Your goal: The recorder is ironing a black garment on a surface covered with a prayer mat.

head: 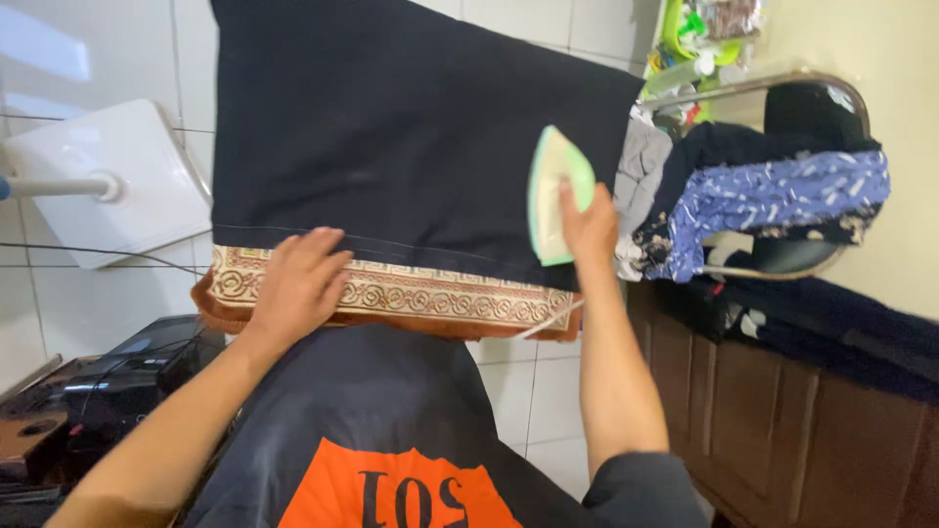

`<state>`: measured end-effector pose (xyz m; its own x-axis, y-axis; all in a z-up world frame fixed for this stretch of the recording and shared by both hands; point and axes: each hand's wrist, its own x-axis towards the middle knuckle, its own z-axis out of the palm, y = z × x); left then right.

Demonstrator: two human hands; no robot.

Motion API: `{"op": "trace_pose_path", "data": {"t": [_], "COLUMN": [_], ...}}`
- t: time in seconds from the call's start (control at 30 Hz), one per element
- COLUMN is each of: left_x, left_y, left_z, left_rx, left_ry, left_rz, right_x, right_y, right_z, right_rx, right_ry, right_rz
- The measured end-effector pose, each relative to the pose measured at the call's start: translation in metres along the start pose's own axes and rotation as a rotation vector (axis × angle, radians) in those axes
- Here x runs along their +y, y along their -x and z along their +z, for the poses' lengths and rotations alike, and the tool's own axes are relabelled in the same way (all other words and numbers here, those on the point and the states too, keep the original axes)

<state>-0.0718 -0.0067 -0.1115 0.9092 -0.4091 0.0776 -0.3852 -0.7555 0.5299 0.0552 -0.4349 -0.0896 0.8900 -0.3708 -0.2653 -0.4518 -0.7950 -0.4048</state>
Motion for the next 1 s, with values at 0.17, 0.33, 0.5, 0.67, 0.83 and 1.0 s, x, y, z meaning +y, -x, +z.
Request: {"op": "trace_pose_path", "data": {"t": [0.17,0.33,0.5,0.67,0.83,1.0], "left_x": [-0.039,-0.135,-0.132,-0.183,-0.175,-0.164], "left_y": [0.035,0.062,0.029,0.061,0.069,0.075], "left_z": [-0.012,0.032,0.002,0.061,0.06,0.058], "left_rx": [0.318,0.297,0.238,0.568,0.804,0.922], "left_ry": [-0.017,0.421,1.098,1.512,1.579,1.573], "left_rz": [-0.624,-1.237,-1.644,-1.585,-1.502,-1.498], "right_x": [-0.055,-0.168,-0.248,-0.258,-0.207,-0.137], "right_y": [-0.049,-0.05,-0.011,0.091,0.143,0.113], "right_z": [0.024,0.069,0.117,0.156,0.128,0.087], "right_rx": [0.059,-0.042,-0.172,-0.379,-0.503,-0.212], "right_ry": [0.034,-0.016,0.11,0.274,0.248,0.216], "right_rz": [-0.152,-0.258,-0.399,-0.97,-0.975,-0.618]}}
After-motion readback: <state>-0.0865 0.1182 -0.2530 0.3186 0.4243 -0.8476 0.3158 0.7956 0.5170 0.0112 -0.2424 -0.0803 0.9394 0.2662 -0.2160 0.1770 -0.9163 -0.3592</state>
